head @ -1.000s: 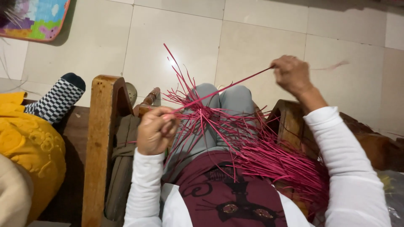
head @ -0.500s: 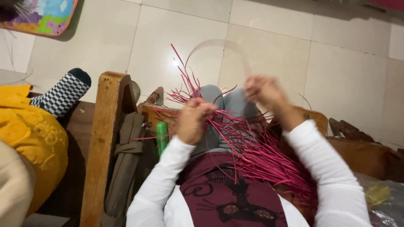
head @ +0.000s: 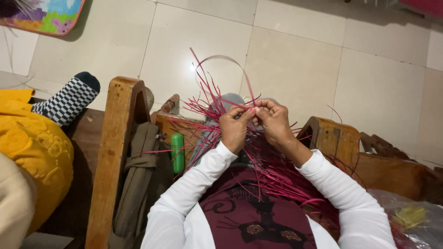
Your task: Weaving pink flexible strands together to create a craft item while sitting on a chair.
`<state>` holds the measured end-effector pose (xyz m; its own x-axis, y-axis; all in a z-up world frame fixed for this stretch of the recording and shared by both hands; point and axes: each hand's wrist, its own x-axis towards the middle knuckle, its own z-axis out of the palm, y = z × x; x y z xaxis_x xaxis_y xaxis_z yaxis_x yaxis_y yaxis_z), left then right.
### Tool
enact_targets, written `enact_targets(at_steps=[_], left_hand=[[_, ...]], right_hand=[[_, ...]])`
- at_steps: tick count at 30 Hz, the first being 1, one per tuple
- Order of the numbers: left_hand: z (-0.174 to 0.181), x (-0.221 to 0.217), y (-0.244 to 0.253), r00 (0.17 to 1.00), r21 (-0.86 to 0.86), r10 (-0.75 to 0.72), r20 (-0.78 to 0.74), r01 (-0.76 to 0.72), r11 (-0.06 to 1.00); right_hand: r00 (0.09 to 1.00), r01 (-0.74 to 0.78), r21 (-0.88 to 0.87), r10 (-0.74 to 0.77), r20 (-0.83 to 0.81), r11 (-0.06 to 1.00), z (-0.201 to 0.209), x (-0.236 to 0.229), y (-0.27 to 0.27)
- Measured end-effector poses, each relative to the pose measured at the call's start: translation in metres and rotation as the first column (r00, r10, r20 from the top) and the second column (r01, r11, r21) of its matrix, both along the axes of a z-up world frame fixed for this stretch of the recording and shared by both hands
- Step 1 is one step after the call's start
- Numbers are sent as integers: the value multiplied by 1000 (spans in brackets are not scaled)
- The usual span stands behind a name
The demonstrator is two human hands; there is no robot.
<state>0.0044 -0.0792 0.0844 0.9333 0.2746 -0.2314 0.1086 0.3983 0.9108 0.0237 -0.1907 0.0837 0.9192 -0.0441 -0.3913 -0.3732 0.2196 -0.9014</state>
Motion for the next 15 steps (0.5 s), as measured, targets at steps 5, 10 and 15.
enact_targets(at_steps=[5,10,15], left_hand=[[21,11,28,994,-130,36,-99,-49,990],[26,22,111,998,-423,-23,63,47,905],[25,20,143,998,-728,-29,51,57,683]], right_hand=[[977,-131,-328,179,120,935,6,8,-28],[974,-180,-423,222,51,888,45,-1,-51],[957,-250,-466,291,17,849,68,-9,-63]])
